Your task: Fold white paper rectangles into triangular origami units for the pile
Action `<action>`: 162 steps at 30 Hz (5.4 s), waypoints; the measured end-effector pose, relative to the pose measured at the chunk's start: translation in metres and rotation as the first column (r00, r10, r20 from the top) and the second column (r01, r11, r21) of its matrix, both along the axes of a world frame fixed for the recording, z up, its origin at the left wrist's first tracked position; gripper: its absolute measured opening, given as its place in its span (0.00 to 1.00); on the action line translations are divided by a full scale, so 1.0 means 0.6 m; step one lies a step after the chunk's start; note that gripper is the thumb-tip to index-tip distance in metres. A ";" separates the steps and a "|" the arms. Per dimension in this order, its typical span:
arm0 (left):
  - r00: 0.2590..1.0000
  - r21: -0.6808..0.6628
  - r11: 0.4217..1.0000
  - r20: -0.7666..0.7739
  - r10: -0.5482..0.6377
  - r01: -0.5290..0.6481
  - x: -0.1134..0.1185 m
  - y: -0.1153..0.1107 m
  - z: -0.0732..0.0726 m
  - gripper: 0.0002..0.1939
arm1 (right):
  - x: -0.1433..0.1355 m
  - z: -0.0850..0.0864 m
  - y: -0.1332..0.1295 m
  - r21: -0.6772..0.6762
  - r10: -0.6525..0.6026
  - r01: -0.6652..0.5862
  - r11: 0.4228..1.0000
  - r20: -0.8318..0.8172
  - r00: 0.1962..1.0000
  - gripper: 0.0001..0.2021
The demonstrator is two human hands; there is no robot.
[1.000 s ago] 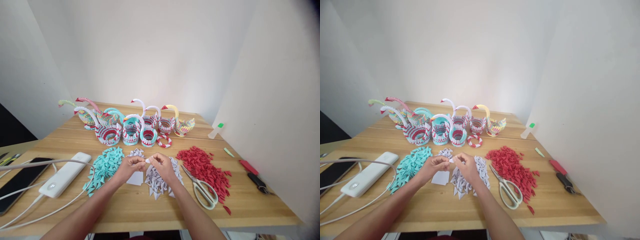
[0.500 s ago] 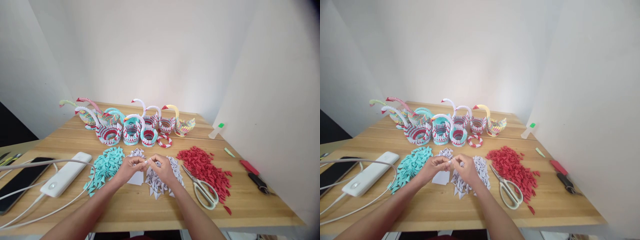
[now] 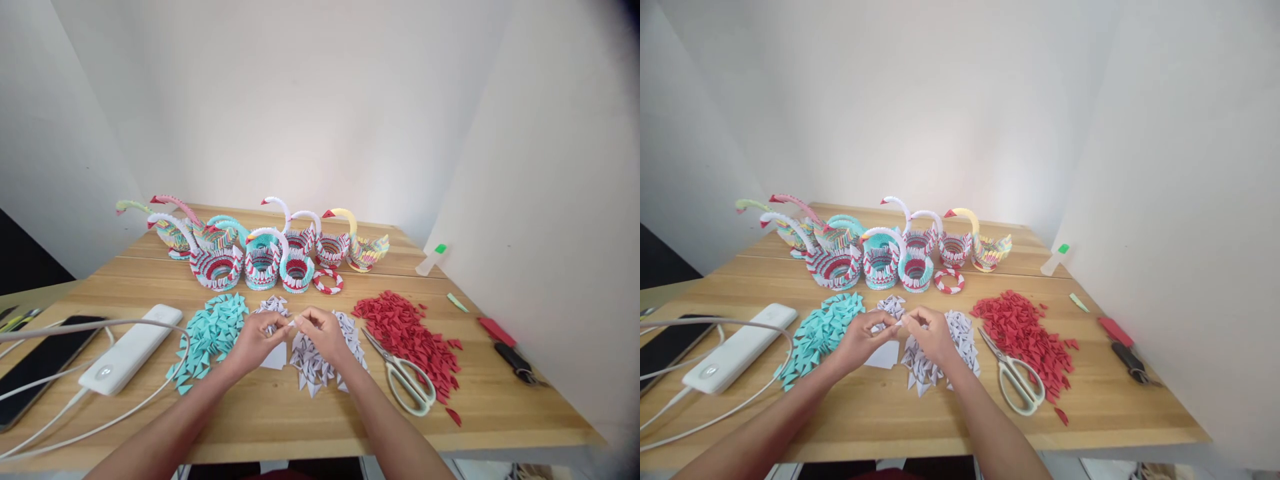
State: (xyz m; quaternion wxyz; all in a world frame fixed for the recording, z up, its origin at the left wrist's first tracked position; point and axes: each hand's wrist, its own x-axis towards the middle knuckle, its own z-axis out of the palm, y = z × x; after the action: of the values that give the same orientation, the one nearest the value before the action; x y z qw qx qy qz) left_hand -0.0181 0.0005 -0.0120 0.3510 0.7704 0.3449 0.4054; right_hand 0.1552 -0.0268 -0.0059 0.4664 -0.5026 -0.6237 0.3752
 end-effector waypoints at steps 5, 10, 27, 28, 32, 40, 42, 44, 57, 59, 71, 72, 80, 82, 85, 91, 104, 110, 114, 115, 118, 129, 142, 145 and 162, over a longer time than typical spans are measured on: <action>0.997 0.259 0.965 -0.047 0.059 -0.045 -0.002 0.002 -0.009 0.07 | 0.008 -0.006 0.008 -0.074 -0.027 0.015 0.997 -0.167 0.986 0.15; 0.993 0.546 0.837 -0.073 0.095 -0.039 0.000 -0.002 -0.005 0.05 | 0.008 -0.010 0.010 -0.115 -0.006 -0.015 0.993 -0.183 0.983 0.16; 0.994 0.199 0.977 -0.067 0.092 -0.077 0.007 -0.011 0.000 0.05 | 0.002 0.002 -0.005 0.103 0.053 -0.070 0.992 0.155 0.986 0.14; 0.996 0.107 0.991 -0.032 0.085 -0.081 0.009 -0.011 0.001 0.05 | 0.003 0.001 -0.006 0.133 0.051 -0.076 0.988 0.182 0.982 0.14; 0.995 -0.229 0.973 0.100 -0.016 0.039 0.012 -0.005 -0.001 0.10 | 0.003 -0.002 -0.006 0.158 0.040 -0.075 0.985 0.213 0.976 0.15; 0.952 -0.420 0.904 0.301 0.054 0.082 0.009 0.005 0.000 0.14 | 0.007 0.000 0.003 0.040 0.115 -0.116 0.992 0.033 0.993 0.19; 0.952 -0.411 0.910 0.297 0.070 0.061 0.009 0.005 0.000 0.14 | 0.006 -0.001 0.004 0.014 0.111 -0.112 0.994 0.053 0.992 0.13; 0.957 -0.392 0.918 0.283 0.059 0.060 0.010 0.005 -0.003 0.14 | 0.003 0.000 0.003 0.020 0.089 -0.091 0.996 0.093 0.992 0.09; 0.954 -0.492 0.863 0.297 0.039 0.118 0.009 0.004 0.002 0.15 | 0.003 -0.002 0.003 -0.006 -0.001 0.002 1.000 0.063 0.998 0.10; 0.957 -0.493 0.864 0.285 0.046 0.105 0.010 0.003 0.003 0.14 | 0.006 -0.002 0.004 0.010 -0.005 0.004 1.000 0.055 0.998 0.10; 0.963 -0.473 0.878 0.262 0.059 0.075 0.012 0.002 -0.004 0.14 | 0.002 -0.005 0.004 -0.015 0.049 -0.048 0.999 0.040 0.998 0.10; 0.963 -0.469 0.879 0.266 0.048 0.086 0.013 0.001 -0.005 0.14 | 0.002 -0.006 0.004 -0.011 0.049 -0.048 0.999 0.046 0.998 0.10; 0.934 -0.466 0.862 0.357 -0.025 0.201 0.011 0.004 -0.006 0.15 | 0.002 -0.006 0.002 0.082 0.013 -0.023 0.996 0.117 0.993 0.08; 0.940 -0.443 0.880 0.342 -0.013 0.174 0.009 0.007 -0.005 0.14 | 0.002 -0.005 0.002 0.085 0.031 -0.042 0.996 0.125 0.992 0.08; 0.956 -0.387 0.917 0.292 0.022 0.098 0.008 0.009 -0.006 0.14 | 0.003 -0.004 0.003 0.088 0.013 -0.023 0.996 0.104 0.995 0.05; 0.963 -0.326 0.945 0.257 0.084 0.004 0.005 0.006 -0.002 0.13 | 0.007 0.000 0.003 0.304 -0.054 -0.024 0.952 0.245 0.968 0.04; 0.980 -0.371 0.928 0.198 0.031 0.046 0.002 0.004 0.005 0.14 | 0.013 0.000 0.006 0.523 -0.021 -0.202 0.828 0.389 0.921 0.07; 0.970 -0.416 0.906 0.242 0.023 0.082 0.003 0.003 0.006 0.13 | 0.020 -0.002 0.008 0.553 -0.013 -0.257 0.792 0.437 0.899 0.08; 0.966 -0.455 0.884 0.257 0.011 0.111 0.004 0.003 0.007 0.12 | 0.024 -0.005 0.009 0.587 -0.022 -0.277 0.761 0.449 0.893 0.09; 0.967 -0.459 0.882 0.256 0.011 0.111 0.004 0.002 0.008 0.11 | 0.024 -0.004 0.009 0.591 -0.023 -0.282 0.756 0.454 0.890 0.09; 0.967 -0.473 0.875 0.255 0.018 0.109 0.003 0.002 0.010 0.11 | 0.024 -0.003 0.008 0.588 -0.018 -0.292 0.754 0.464 0.886 0.09; 0.945 -0.540 0.824 0.327 0.015 0.174 0.006 0.005 0.003 0.12 | 0.023 -0.008 0.010 0.596 -0.020 -0.284 0.751 0.451 0.892 0.08; 0.960 -0.477 0.865 0.278 -0.019 0.155 0.004 0.006 0.000 0.11 | 0.018 -0.003 0.010 0.567 -0.002 -0.294 0.769 0.462 0.887 0.09; 0.975 -0.404 0.907 0.221 -0.026 0.116 0.002 0.005 0.003 0.10 | 0.019 -0.005 0.011 0.555 -0.002 -0.292 0.779 0.467 0.884 0.10; 0.999 -0.025 0.999 -0.023 0.023 -0.024 -0.002 0.000 -0.002 0.12 | 0.016 -0.002 0.009 0.455 0.047 -0.231 0.860 0.381 0.923 0.05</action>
State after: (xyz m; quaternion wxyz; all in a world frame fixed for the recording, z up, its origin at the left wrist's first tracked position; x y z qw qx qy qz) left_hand -0.0192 0.0005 -0.0130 0.3520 0.7662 0.3630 0.3965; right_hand 0.1647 -0.0212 -0.0073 0.4287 -0.3800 -0.8076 0.1398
